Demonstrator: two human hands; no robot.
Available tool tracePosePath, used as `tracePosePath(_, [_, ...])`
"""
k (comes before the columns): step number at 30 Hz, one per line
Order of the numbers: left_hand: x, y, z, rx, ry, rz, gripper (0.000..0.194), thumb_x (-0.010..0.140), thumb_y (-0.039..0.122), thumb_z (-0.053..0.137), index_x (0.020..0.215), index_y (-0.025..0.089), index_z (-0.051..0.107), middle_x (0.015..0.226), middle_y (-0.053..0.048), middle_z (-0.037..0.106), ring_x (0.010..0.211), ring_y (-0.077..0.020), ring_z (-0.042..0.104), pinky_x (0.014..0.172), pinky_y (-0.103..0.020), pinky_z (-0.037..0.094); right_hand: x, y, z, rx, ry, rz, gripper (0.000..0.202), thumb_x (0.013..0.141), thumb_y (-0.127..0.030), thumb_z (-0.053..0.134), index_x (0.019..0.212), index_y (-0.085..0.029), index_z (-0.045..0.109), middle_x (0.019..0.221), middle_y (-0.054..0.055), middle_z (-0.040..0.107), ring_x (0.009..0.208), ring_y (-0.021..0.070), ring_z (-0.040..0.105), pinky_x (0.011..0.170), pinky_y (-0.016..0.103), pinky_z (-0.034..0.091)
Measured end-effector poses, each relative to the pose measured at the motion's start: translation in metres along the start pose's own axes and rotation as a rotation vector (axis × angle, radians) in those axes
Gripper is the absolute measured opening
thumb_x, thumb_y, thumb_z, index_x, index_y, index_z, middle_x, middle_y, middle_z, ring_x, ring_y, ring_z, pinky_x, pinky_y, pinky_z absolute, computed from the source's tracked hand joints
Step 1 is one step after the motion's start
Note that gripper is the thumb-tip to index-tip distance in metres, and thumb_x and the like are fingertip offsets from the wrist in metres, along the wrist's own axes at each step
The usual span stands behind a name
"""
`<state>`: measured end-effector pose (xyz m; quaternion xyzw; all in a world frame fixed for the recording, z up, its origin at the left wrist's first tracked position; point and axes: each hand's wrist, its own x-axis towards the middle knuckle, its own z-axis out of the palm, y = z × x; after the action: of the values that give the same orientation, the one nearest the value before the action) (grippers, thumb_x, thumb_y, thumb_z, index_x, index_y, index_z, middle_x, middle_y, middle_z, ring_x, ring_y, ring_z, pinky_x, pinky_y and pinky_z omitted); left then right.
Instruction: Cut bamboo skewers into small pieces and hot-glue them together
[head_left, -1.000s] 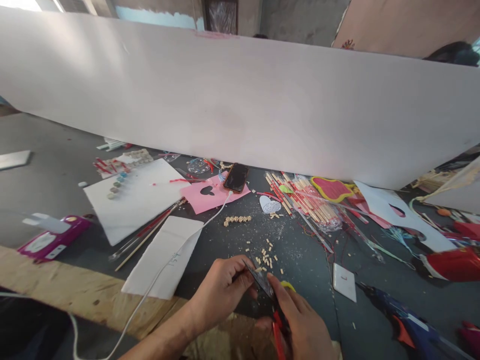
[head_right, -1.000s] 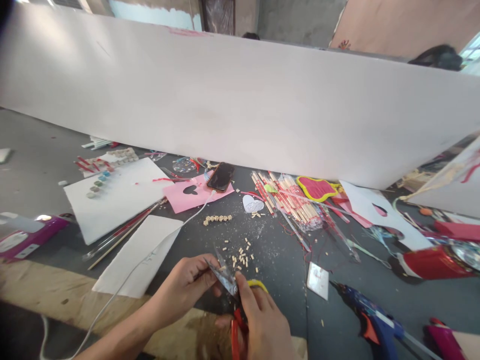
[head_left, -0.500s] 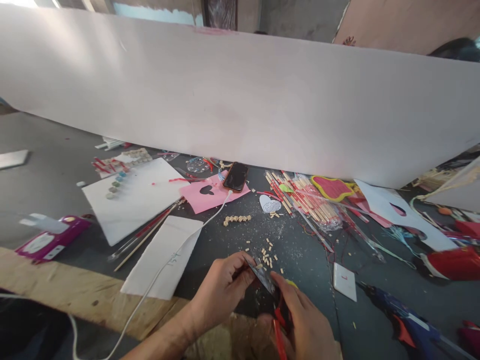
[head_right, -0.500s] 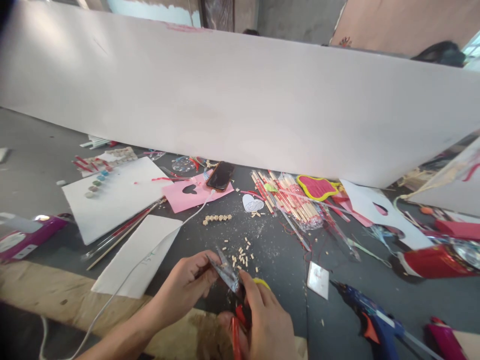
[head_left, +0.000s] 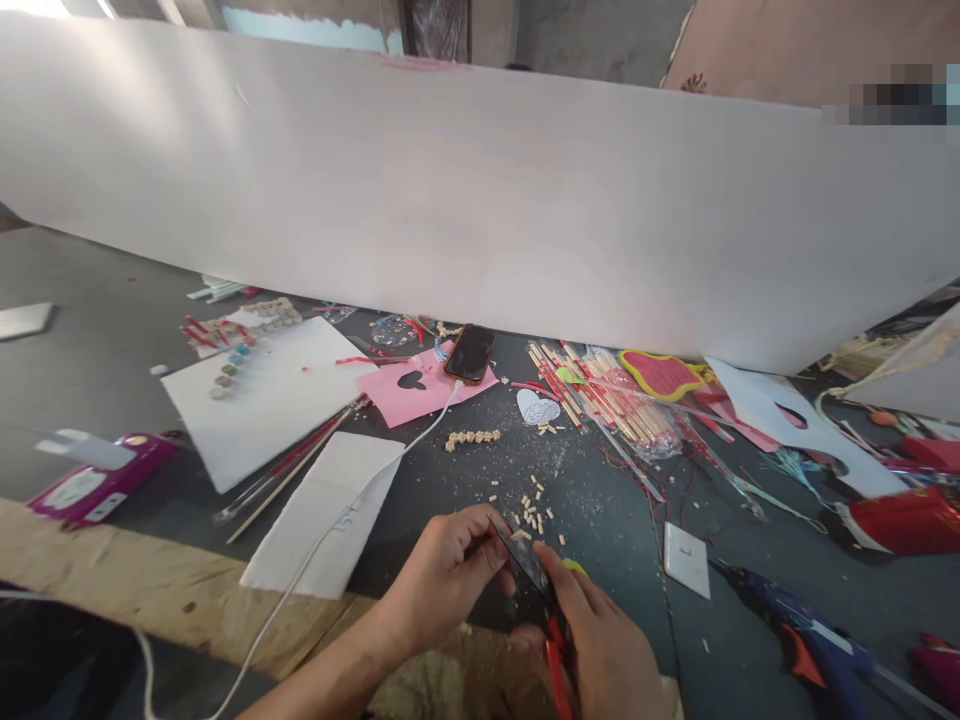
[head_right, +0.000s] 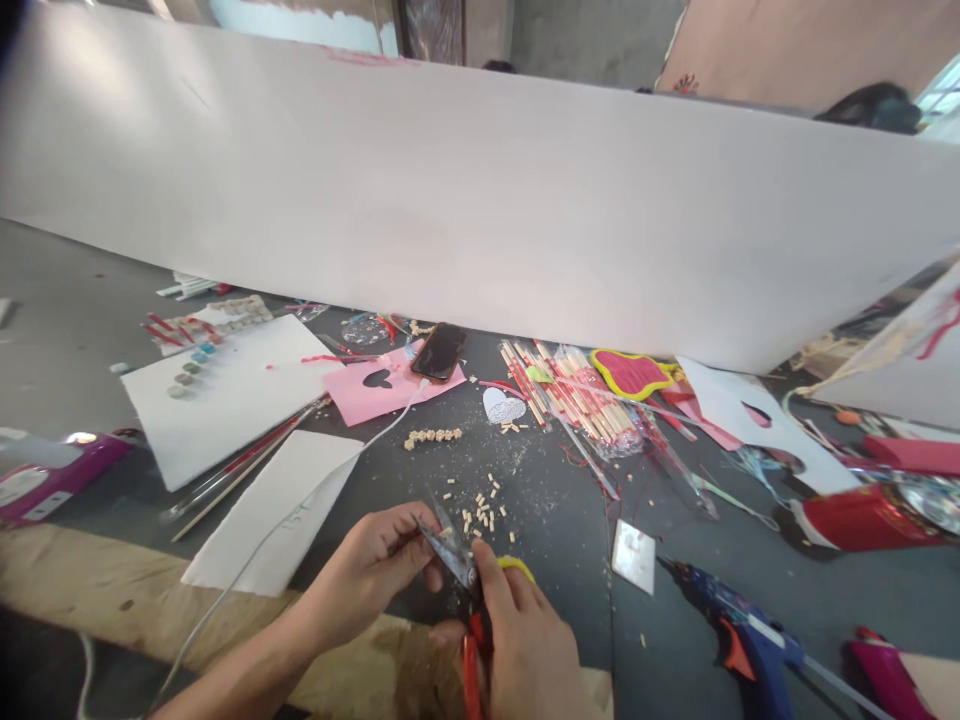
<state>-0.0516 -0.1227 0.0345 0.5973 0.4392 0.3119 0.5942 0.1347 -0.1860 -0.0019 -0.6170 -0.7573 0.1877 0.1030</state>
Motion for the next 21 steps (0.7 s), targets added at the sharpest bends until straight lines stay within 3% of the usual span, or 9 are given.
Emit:
tracePosePath(6, [-0.0008, -0.0015, -0.0003, -0.020, 0.010, -0.020, 0.020, 0.087, 0.027, 0.045, 0.075, 0.015, 0.054, 0.061, -0.003, 0.064, 0.060, -0.0138, 0.057, 0.059, -0.022, 0.040, -0.0001, -0.0059, -0.0009, 0.118, 0.058, 0.091, 0.062, 0.077, -0.021, 0.054, 0.134, -0.029, 0.032, 0.109, 0.007, 0.066, 0.096, 0.0249, 0.064, 0.074, 0.033, 0.050])
tracePosePath(9, [-0.0016, -0.0039, 0.0002, -0.024, 0.012, -0.017, 0.020, 0.087, 0.029, 0.045, 0.076, 0.015, 0.054, 0.061, -0.002, 0.063, 0.059, -0.0137, 0.056, 0.057, -0.022, 0.039, -0.0026, -0.0086, -0.0036, 0.219, 0.120, 0.208, 0.045, 0.079, -0.031, 0.054, 0.121, -0.025, 0.037, 0.097, 0.008, 0.068, 0.085, 0.0238, 0.066, 0.069, 0.031, 0.049])
tracePosePath(11, [-0.0020, -0.0050, 0.0011, -0.006, 0.018, -0.010, 0.021, 0.087, 0.031, 0.045, 0.077, 0.015, 0.054, 0.061, -0.002, 0.064, 0.058, -0.0135, 0.055, 0.057, -0.022, 0.038, -0.0035, -0.0072, -0.0052, 0.213, 0.098, 0.226, 0.035, 0.079, -0.037, 0.054, 0.110, -0.023, 0.044, 0.091, 0.007, 0.069, 0.080, 0.0228, 0.066, 0.067, 0.030, 0.047])
tracePosePath(15, [-0.0029, -0.0038, 0.0031, 0.030, 0.018, 0.019, 0.025, 0.088, 0.034, 0.044, 0.076, 0.015, 0.054, 0.062, -0.003, 0.064, 0.059, -0.0135, 0.056, 0.057, -0.022, 0.039, -0.0019, -0.0008, -0.0073, 0.079, 0.028, 0.141, 0.030, 0.075, -0.032, 0.057, 0.103, -0.022, 0.053, 0.090, 0.006, 0.069, 0.081, 0.0220, 0.065, 0.068, 0.028, 0.046])
tracePosePath(21, [-0.0045, -0.0011, 0.0026, 0.090, 0.023, 0.040, 0.020, 0.088, 0.026, 0.043, 0.076, 0.016, 0.055, 0.063, -0.002, 0.065, 0.059, -0.0135, 0.058, 0.057, -0.021, 0.041, 0.0015, -0.0011, -0.0079, -0.112, 0.093, 0.010, 0.019, 0.074, -0.028, 0.058, 0.091, -0.020, 0.055, 0.081, 0.005, 0.068, 0.075, 0.0228, 0.062, 0.067, 0.032, 0.039])
